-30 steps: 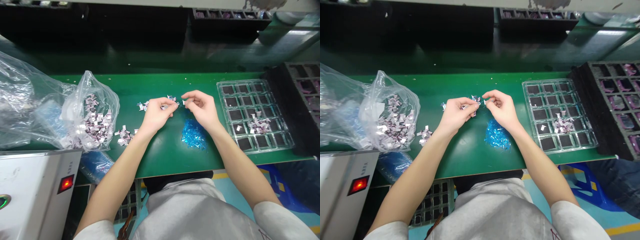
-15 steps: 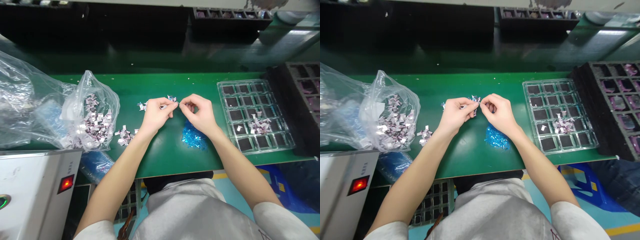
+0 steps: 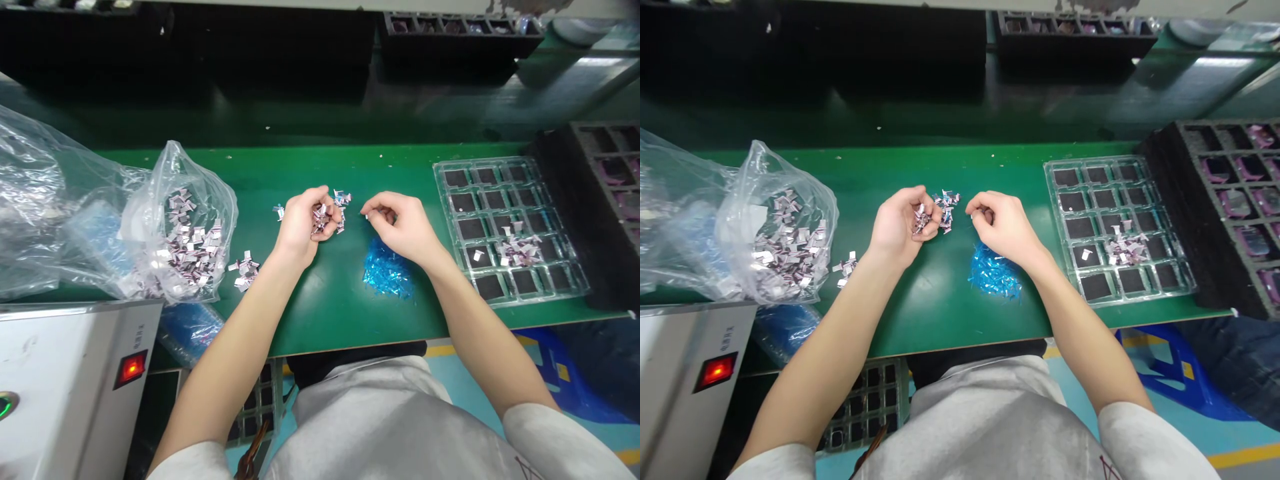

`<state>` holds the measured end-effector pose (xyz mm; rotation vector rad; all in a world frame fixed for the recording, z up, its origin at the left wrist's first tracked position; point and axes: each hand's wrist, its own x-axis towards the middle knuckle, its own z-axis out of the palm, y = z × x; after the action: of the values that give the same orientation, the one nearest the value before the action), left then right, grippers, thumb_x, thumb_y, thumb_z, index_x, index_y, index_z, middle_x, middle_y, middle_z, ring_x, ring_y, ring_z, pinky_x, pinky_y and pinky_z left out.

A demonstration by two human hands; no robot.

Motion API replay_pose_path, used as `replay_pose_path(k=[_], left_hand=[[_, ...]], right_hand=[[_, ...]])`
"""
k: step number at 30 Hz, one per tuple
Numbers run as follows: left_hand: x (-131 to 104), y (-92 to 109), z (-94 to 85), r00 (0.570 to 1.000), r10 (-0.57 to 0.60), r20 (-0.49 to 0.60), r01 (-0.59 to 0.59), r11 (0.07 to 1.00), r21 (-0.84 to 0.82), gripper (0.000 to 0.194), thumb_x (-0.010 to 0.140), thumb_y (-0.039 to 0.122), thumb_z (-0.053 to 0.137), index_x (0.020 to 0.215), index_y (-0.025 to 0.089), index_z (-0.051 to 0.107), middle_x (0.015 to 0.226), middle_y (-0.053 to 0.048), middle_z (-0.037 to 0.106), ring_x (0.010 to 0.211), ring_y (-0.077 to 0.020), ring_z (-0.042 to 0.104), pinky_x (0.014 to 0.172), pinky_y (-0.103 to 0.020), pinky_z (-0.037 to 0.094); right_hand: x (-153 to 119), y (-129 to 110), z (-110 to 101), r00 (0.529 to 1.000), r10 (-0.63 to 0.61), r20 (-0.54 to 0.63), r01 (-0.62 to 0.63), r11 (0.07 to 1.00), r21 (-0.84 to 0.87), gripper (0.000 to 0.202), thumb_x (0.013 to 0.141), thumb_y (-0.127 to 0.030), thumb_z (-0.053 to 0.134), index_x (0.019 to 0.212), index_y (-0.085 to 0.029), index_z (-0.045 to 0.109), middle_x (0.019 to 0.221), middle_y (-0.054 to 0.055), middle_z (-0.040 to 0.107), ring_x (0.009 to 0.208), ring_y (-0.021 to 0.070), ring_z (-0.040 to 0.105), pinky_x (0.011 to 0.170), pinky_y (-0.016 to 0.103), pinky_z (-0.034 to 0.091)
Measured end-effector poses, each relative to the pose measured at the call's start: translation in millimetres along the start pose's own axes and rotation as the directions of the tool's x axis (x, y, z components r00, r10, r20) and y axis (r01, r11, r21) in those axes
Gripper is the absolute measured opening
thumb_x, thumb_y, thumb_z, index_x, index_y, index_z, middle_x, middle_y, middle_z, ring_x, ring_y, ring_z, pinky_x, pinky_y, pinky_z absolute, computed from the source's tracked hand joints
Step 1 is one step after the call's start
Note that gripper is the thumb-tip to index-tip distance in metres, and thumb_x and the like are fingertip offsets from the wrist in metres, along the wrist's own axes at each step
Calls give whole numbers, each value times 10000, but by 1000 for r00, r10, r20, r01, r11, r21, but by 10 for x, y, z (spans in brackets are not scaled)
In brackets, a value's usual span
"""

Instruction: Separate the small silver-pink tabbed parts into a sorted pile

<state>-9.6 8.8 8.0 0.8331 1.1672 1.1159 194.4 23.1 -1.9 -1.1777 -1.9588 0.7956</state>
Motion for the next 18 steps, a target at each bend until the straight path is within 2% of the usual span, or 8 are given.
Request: replay_pose_path(k=[2, 5, 8, 11, 15, 18], left_hand=[[-3, -4, -2, 1000, 15, 4, -15, 999, 34, 604, 875, 679, 774, 630, 226, 458, 632, -19, 611, 420, -74, 414, 402, -287, 196], [-19, -38, 19, 999, 40, 29, -43, 996, 80, 549, 825, 625, 872, 652, 213, 552, 624, -4, 599, 422, -64, 399, 414, -282, 205], [-31, -79, 46, 995, 54, 86, -62, 994, 87, 434, 777, 549, 941, 730, 196, 693, 620, 5, 605, 437, -64, 407, 419, -270, 221], [-32, -107, 56, 988, 94, 118, -106, 989, 101, 415, 763, 517, 960, 708, 185, 718, 612, 3, 614, 450, -62, 418, 425, -261, 261], [-27, -122, 53, 982, 162, 93, -171, 980, 99, 371, 792, 460, 948, 690, 181, 726, 587, 5, 616, 453, -63, 427, 438, -251, 301], [-27, -127, 53, 979, 190, 78, -197, 975, 98, 337, 821, 412, 930, 686, 182, 723, 579, 6, 620, 450, -65, 431, 443, -245, 310]], right_hand=[[-2, -31, -1, 1000, 3, -5, -3, 998, 68, 66, 909, -209, 706, 936, -246, 753, 838, 4, 740, 705, 181, 620, 665, 350, 464], [-9, -93, 11, 999, 33, -22, -28, 978, 207, 119, 922, -289, 783, 1021, -254, 728, 890, 3, 746, 762, 180, 659, 669, 331, 490], [-7, -123, 32, 999, 47, -23, -38, 956, 290, 238, 909, -438, 863, 964, -250, 728, 903, 13, 745, 801, 185, 674, 712, 336, 540], [9, -107, 48, 997, 66, -43, -47, 938, 344, 361, 863, -553, 910, 952, -249, 735, 918, 21, 747, 838, 194, 694, 747, 343, 579], [29, -67, 47, 994, 100, -38, -76, 908, 411, 398, 861, -596, 903, 968, -249, 739, 937, 28, 754, 871, 204, 718, 806, 360, 616], [24, -68, 35, 996, 83, -37, -62, 919, 390, 389, 894, -605, 870, 941, -241, 741, 928, 33, 746, 871, 208, 704, 818, 370, 608]])
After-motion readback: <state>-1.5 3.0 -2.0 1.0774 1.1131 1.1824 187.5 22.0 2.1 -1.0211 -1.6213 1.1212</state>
